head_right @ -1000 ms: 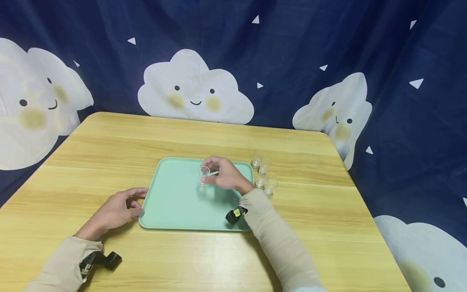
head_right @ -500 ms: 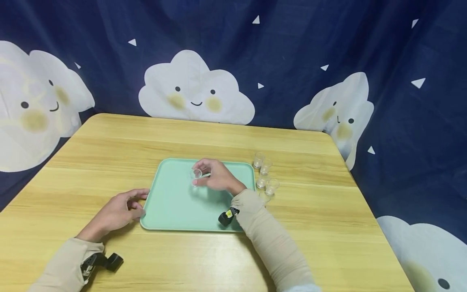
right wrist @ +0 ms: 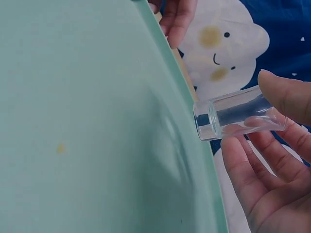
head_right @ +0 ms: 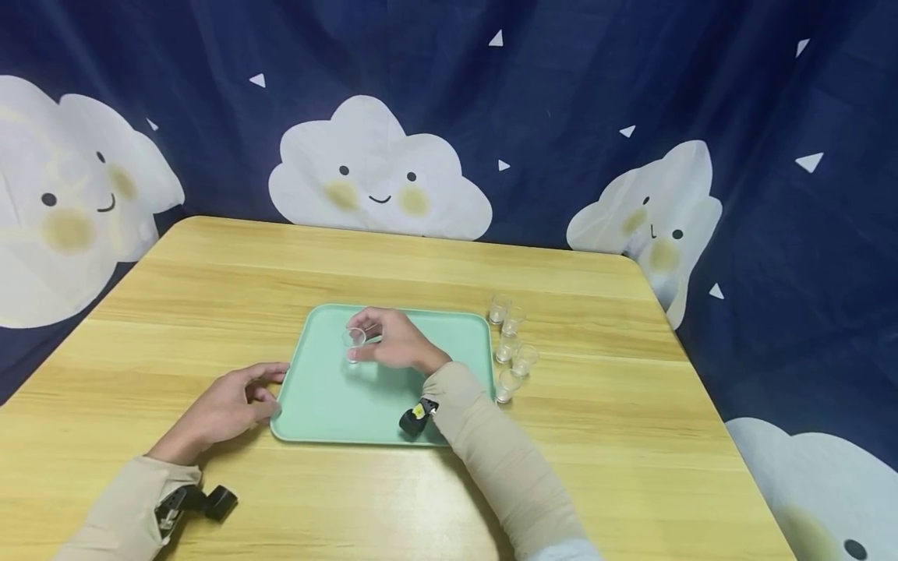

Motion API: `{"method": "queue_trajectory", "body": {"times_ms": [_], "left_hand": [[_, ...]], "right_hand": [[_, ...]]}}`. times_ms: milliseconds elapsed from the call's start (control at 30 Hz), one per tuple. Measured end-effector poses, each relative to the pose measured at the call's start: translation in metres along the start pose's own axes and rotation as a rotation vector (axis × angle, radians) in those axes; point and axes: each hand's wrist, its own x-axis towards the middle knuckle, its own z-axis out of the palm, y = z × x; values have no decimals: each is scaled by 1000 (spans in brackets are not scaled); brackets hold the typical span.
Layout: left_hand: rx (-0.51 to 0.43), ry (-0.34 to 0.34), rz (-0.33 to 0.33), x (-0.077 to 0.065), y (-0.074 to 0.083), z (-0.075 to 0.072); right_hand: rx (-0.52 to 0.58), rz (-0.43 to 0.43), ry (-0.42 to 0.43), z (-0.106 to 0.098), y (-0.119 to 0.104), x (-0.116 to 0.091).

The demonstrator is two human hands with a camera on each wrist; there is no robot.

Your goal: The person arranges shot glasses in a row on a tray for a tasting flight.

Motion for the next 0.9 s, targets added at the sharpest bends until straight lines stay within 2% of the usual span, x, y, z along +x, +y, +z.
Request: {"method": "queue_trajectory", "body": {"times_ms": [267,400,600,800,900], "left_hand": [[-1,-2,12,1,2,-1],[-12,-7,-7,1,2,-1],[-13,3,-21,2,1,-2],[2,-10,-27,-1,0,0],[-8,-9,-15,2,1,0]], "right_hand": [[-28,-1,-13,10,-1,10],[-59,5,-35,17,-1,15],[-82,-16,-36,26,-2,20],[-112,-28,-87,34,1,23],[-134,-39,-86,35,-1,25]]}}
